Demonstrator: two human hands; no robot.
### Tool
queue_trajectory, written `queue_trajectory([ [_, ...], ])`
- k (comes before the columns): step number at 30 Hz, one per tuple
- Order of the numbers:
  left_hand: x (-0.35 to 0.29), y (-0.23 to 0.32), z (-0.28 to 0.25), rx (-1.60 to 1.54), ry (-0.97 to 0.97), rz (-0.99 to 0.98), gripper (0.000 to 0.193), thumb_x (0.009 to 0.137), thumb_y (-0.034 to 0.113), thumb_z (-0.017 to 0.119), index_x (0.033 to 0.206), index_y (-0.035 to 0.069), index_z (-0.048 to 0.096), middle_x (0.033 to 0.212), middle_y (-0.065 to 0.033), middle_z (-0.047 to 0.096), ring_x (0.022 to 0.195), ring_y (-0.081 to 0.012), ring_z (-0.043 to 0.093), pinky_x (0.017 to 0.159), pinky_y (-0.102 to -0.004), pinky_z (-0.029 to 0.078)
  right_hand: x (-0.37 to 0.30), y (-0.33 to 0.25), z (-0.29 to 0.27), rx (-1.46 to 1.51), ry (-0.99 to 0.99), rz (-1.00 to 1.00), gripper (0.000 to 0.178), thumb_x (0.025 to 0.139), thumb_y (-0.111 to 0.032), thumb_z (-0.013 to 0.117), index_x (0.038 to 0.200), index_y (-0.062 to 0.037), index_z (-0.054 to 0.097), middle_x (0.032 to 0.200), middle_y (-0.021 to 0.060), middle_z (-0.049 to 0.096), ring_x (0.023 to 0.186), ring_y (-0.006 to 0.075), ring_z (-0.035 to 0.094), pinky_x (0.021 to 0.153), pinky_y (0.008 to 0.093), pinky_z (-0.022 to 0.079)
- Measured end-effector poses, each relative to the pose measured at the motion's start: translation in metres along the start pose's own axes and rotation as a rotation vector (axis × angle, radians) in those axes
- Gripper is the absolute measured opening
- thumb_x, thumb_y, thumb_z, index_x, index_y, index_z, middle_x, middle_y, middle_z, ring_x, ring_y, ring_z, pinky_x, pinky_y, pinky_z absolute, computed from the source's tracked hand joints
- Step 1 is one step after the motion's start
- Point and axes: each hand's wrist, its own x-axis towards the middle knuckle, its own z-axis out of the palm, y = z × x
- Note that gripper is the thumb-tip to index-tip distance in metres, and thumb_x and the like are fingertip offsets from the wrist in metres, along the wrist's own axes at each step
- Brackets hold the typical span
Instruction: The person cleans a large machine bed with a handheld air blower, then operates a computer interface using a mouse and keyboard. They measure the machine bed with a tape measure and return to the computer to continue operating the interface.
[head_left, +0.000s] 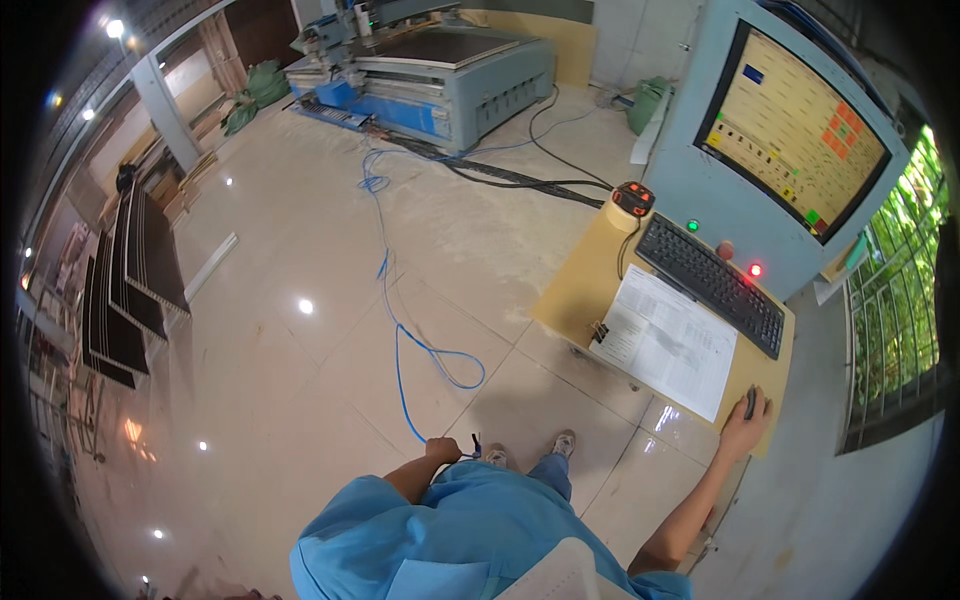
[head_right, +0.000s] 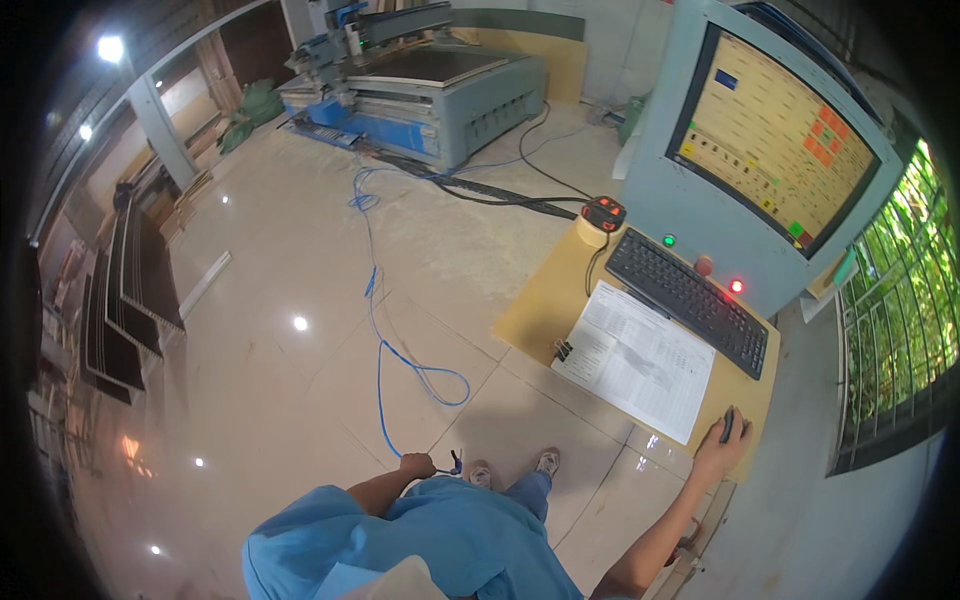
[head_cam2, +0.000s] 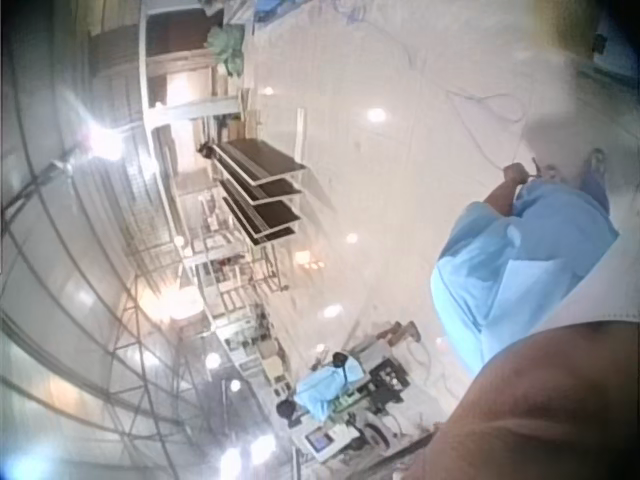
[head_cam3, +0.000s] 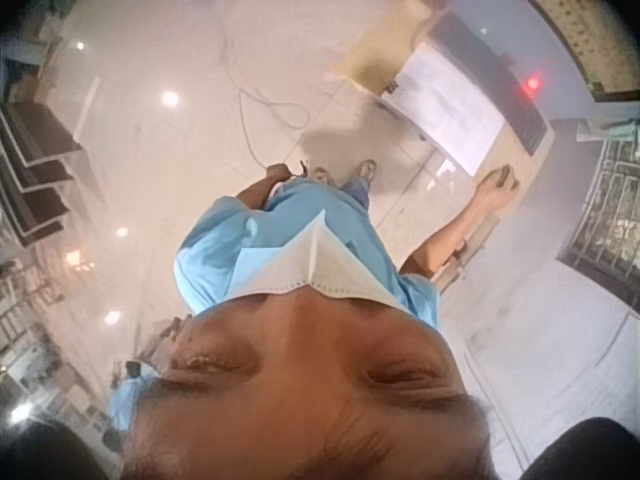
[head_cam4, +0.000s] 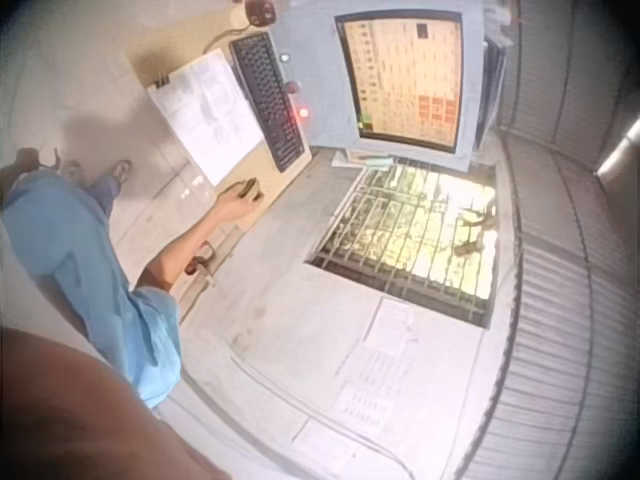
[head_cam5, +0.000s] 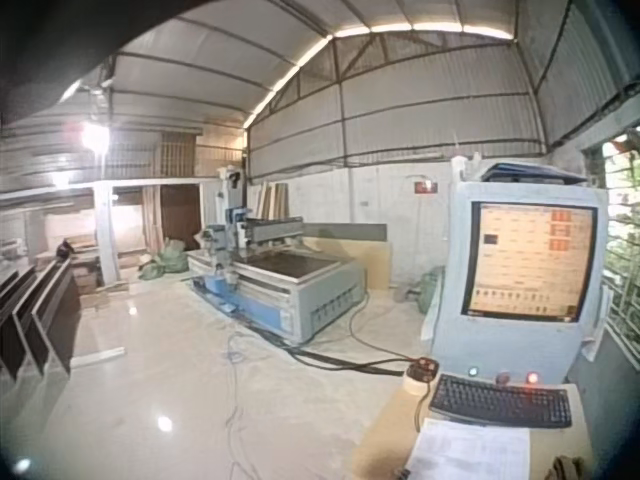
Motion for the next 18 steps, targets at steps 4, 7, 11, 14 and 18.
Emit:
queue_trajectory([
  [4,-0.0014,-0.0019,-0.0007,-0.006,-0.014,0.007,0.038,0.083,0.032,0.055,0.104,0.009,0.075,0.112,-0.0147,0.072,0.106,-0.0309,0.069,0.089,-0.0444,0.053,-0.0002,0.0001,-0.0028,-0.032,-0.015,-0.059,0.039,0.093,-0.020,0.061,0.131,-0.0125,0.062,0.142,0.0272,0.048,0.129,0.0437,0.048,0.106,0.0469,0.040],
  [7,-0.0024,-0.0023,-0.0009,-0.016,0.002,0.009,0.037,0.082,0.032,0.055,0.103,0.009,0.075,0.112,-0.0147,0.072,0.106,-0.0313,0.069,0.089,-0.0448,0.053,-0.0005,0.0027,-0.0025,-0.045,-0.004,-0.091,0.039,0.093,-0.020,0.060,0.131,-0.0130,0.062,0.141,0.0273,0.048,0.128,0.0435,0.048,0.106,0.0470,0.041],
  [11,0.0000,-0.0006,-0.0036,-0.018,-0.012,0.025,0.038,0.081,0.032,0.055,0.104,0.009,0.075,0.113,-0.0144,0.072,0.107,-0.0312,0.068,0.089,-0.0450,0.053,0.0002,0.0040,-0.0007,-0.043,0.010,-0.086,0.038,0.093,-0.021,0.060,0.131,-0.0143,0.062,0.140,0.0266,0.049,0.127,0.0429,0.049,0.105,0.0468,0.042],
  [14,0.0023,0.0029,-0.0068,-0.017,-0.014,0.027,0.039,0.081,0.032,0.056,0.105,0.009,0.075,0.114,-0.0145,0.072,0.108,-0.0310,0.068,0.090,-0.0447,0.053,0.0012,0.0034,-0.0007,-0.051,0.000,-0.072,0.038,0.094,-0.021,0.060,0.131,-0.0151,0.063,0.140,0.0260,0.050,0.127,0.0426,0.050,0.104,0.0465,0.042],
  [18,0.0027,0.0073,-0.0082,-0.028,-0.009,0.046,0.039,0.081,0.033,0.056,0.105,0.009,0.075,0.114,-0.0143,0.072,0.108,-0.0308,0.068,0.090,-0.0444,0.053,0.0012,0.0043,-0.0011,-0.060,0.005,-0.065,0.039,0.093,-0.021,0.061,0.131,-0.0147,0.063,0.140,0.0260,0.050,0.127,0.0427,0.050,0.105,0.0465,0.042],
])
